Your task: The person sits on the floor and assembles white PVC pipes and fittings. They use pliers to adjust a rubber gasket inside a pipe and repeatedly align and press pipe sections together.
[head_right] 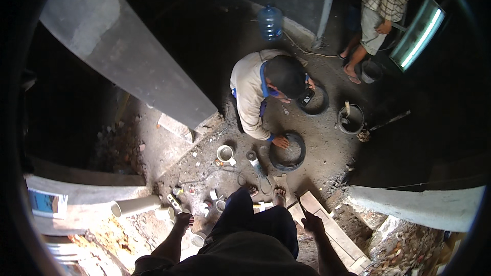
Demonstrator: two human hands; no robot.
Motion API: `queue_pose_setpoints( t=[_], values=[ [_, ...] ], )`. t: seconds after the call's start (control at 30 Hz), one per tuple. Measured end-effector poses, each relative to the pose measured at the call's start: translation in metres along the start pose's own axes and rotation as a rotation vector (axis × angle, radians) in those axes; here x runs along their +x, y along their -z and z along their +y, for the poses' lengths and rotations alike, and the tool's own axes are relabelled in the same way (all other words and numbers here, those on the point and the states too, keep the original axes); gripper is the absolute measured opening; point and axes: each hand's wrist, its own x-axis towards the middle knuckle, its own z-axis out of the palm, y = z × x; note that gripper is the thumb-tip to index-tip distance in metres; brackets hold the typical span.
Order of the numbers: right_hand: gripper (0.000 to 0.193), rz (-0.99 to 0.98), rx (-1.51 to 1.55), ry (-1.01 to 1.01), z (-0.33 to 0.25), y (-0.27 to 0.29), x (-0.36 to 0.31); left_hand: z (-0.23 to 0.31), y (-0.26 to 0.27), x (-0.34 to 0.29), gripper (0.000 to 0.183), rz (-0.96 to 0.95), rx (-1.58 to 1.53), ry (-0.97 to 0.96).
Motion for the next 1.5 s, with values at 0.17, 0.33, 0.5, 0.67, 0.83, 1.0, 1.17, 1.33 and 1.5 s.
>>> queue_pose_setpoints(
  t=[0.17,0.33,0.5,0.67,0.83,1.0,1.17,1.33,1.5],
  values=[
    [0.032,-0.054,-0.103,0.236,0.001,0.040,0.023,-0.096,-0.040,-0.068,0.017,0.109,-0.035,-0.197],
    [0.033,-0.227,-0.118,0.114,-0.020,0.040,0.041,-0.113,-0.097,-0.098,0.027,0.165,-0.206,-0.206],
    [0.031,-0.414,-0.059,0.296,-0.059,-0.019,0.052,-0.080,-0.186,-0.110,0.032,-0.092,-0.386,-0.112],
    [0.032,-0.501,-0.043,0.740,-0.124,-0.114,0.009,-0.062,-0.235,-0.121,0.047,-0.372,-0.594,-0.218],
    [0.031,-0.617,-0.180,0.779,-0.148,-0.173,-0.020,-0.088,-0.217,-0.108,0.033,-0.018,-0.500,-0.315],
    [0.031,-0.889,-0.046,0.635,-0.142,-0.207,0.006,-0.125,-0.206,-0.079,0.022,0.041,-1.017,-0.094],
    [0.021,-0.706,-0.204,0.891,-0.154,-0.220,0.097,-0.165,-0.206,-0.024,0.020,0.267,-0.949,0.079],
    [0.014,-0.676,-0.057,0.670,-0.147,-0.288,0.183,-0.204,-0.241,0.053,0.013,0.268,-0.897,0.121],
    [0.014,-0.720,0.031,0.671,-0.105,-0.332,0.226,-0.232,-0.293,0.135,0.016,0.199,-0.961,0.153]
  ],
)
